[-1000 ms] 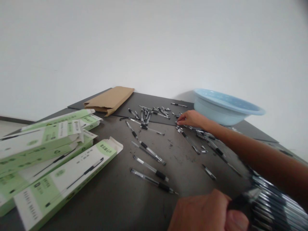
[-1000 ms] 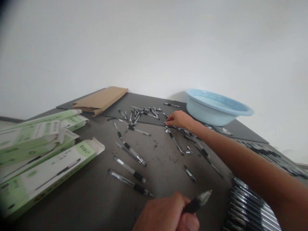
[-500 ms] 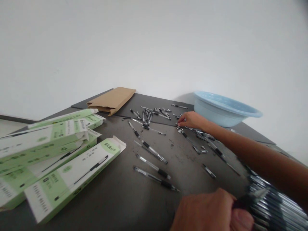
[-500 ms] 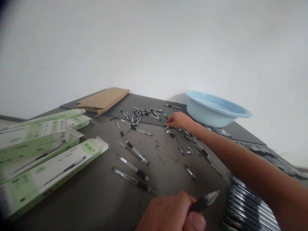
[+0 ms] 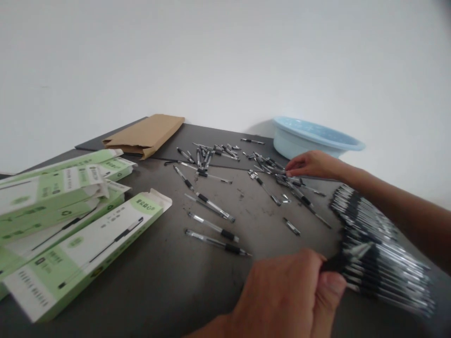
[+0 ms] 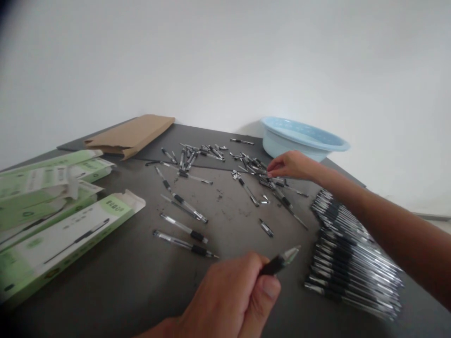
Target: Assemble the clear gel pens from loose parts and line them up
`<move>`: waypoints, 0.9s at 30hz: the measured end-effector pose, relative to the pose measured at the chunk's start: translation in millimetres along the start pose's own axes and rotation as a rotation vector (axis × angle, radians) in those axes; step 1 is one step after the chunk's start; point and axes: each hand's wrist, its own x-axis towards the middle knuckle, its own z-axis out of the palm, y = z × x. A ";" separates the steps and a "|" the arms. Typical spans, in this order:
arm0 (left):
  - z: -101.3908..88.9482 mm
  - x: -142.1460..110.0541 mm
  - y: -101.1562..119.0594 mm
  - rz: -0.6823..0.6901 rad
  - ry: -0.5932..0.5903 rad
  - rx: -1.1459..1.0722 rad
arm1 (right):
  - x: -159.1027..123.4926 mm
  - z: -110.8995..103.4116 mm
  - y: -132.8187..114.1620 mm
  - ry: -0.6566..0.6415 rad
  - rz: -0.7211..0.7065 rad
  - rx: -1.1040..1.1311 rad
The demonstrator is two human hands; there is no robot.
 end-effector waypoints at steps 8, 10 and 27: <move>-3.8 0.9 3.0 0.023 0.043 -0.084 | -68.6 24.7 19.9 -0.107 0.006 0.085; -2.5 0.9 1.9 0.034 0.069 -0.088 | -72.8 32.8 21.1 -0.125 -0.027 0.101; -0.4 1.8 -2.5 0.083 0.061 0.029 | -65.9 54.5 27.9 -0.043 -0.220 0.031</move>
